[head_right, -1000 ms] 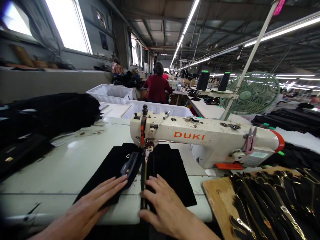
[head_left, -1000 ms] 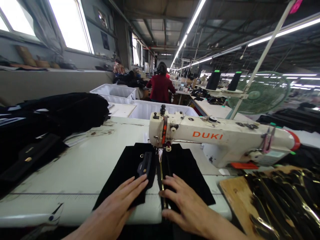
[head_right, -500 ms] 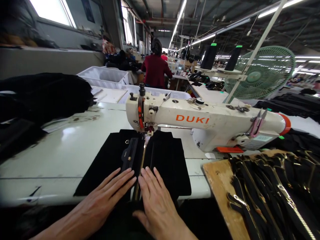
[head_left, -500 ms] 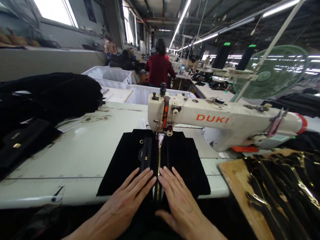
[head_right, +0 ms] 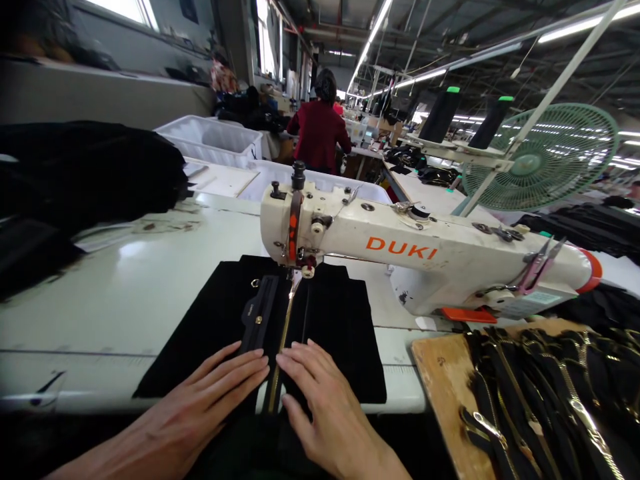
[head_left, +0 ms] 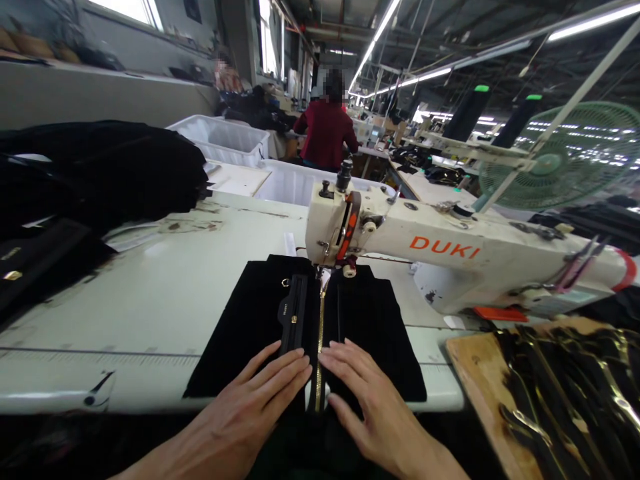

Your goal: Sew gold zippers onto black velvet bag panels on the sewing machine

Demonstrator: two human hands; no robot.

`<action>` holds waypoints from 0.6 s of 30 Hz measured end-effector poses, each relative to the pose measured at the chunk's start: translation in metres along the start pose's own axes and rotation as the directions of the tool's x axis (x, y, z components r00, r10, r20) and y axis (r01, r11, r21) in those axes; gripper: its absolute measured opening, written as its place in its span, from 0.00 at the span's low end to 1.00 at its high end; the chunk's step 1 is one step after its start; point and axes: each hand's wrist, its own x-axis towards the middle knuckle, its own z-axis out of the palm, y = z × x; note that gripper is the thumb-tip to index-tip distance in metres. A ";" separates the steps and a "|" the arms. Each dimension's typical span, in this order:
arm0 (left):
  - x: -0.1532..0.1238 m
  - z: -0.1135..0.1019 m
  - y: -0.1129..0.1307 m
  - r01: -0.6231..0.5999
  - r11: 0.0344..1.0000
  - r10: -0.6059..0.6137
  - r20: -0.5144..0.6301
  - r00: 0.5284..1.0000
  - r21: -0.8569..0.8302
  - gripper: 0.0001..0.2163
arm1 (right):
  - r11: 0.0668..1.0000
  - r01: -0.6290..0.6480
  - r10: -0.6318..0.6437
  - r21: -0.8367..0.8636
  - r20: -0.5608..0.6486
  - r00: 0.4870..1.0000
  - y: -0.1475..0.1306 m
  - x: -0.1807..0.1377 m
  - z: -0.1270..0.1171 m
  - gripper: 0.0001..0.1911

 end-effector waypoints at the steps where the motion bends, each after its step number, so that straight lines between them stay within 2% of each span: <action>1: 0.000 0.000 0.000 0.002 1.000 -0.002 0.005 1.000 -0.006 0.32 | 1.000 0.001 -0.001 -0.002 0.013 1.000 0.001 0.001 -0.001 0.29; 5: 0.004 -0.001 0.002 0.037 0.997 -0.037 0.006 0.999 -0.066 0.30 | 0.999 -0.011 0.009 0.038 0.048 0.999 0.006 0.000 -0.007 0.27; 8: 0.008 -0.001 0.003 0.075 0.993 -0.075 0.010 0.997 -0.089 0.34 | 0.991 -0.053 0.052 0.122 0.008 0.999 0.009 -0.003 -0.007 0.22; 14: 0.013 -0.001 0.005 0.106 0.987 -0.102 0.035 0.994 -0.117 0.32 | 0.981 -0.055 0.058 0.187 -0.009 0.998 0.007 0.000 -0.001 0.25; 16: 0.012 -0.008 0.002 0.130 0.983 -0.122 0.072 0.990 -0.132 0.31 | 0.984 -0.056 0.059 0.170 -0.013 0.998 0.005 0.001 -0.013 0.24; 18: 0.011 -0.020 -0.006 0.172 0.973 -0.151 0.137 0.979 -0.156 0.35 | 0.994 -0.064 0.072 0.084 -0.100 0.992 0.007 -0.002 -0.044 0.20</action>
